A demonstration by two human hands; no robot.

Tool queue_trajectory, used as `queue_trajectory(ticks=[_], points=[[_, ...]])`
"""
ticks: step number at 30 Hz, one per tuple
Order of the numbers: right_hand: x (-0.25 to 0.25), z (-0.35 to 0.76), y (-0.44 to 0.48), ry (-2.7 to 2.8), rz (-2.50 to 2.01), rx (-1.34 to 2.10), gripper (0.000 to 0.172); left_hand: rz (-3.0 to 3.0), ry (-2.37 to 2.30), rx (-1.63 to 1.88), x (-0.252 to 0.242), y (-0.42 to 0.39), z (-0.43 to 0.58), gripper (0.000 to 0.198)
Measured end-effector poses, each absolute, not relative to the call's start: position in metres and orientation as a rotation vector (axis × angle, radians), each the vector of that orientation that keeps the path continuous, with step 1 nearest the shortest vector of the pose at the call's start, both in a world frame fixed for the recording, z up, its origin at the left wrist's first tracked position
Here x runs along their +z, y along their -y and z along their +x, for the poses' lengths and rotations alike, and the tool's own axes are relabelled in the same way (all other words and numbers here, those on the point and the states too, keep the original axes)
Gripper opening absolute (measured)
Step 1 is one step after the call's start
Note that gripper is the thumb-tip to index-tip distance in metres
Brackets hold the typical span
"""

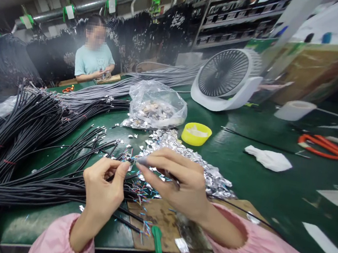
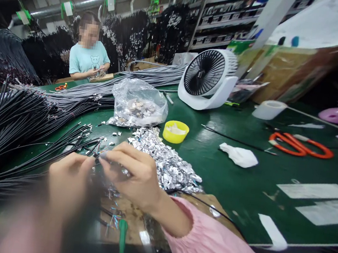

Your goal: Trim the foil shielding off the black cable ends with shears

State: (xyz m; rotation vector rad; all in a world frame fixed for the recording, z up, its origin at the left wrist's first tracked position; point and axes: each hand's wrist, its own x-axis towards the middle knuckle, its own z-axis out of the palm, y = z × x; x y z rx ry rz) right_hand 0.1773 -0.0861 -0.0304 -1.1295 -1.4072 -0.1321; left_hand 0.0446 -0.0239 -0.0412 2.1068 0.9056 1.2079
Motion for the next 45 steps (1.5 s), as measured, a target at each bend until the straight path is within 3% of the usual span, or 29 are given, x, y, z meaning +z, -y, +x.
queue_trajectory(ticks=[5,13,22,30,41,45], points=[[-0.0300,0.1784,0.0868,1.262,-1.216,-0.101,0.009,2.076,-0.865,1.245,-0.0408,0.0228,0.0431,0.016],[-0.0314,0.1852,0.0809,1.153,-1.323,0.377,0.018,2.025,-0.760,1.293,-0.0396,0.0210,0.0426,0.012],[-0.0330,0.1844,0.0816,1.300,-1.205,0.163,0.017,2.027,-0.789,1.232,-0.0364,0.0220,0.0423,0.013],[-0.0348,0.1808,0.0812,1.431,-1.154,-0.116,0.010,2.017,-0.798,0.996,-0.0345,0.0208,0.0408,0.027],[-0.0358,0.1764,0.0797,1.382,-1.126,-0.160,0.010,1.837,-0.869,0.890,-0.0355,0.0234,0.0434,0.036],[-0.0329,0.1771,0.0806,1.260,-1.198,0.001,0.010,1.836,-0.873,0.913,-0.0348,0.0239,0.0440,0.034]])
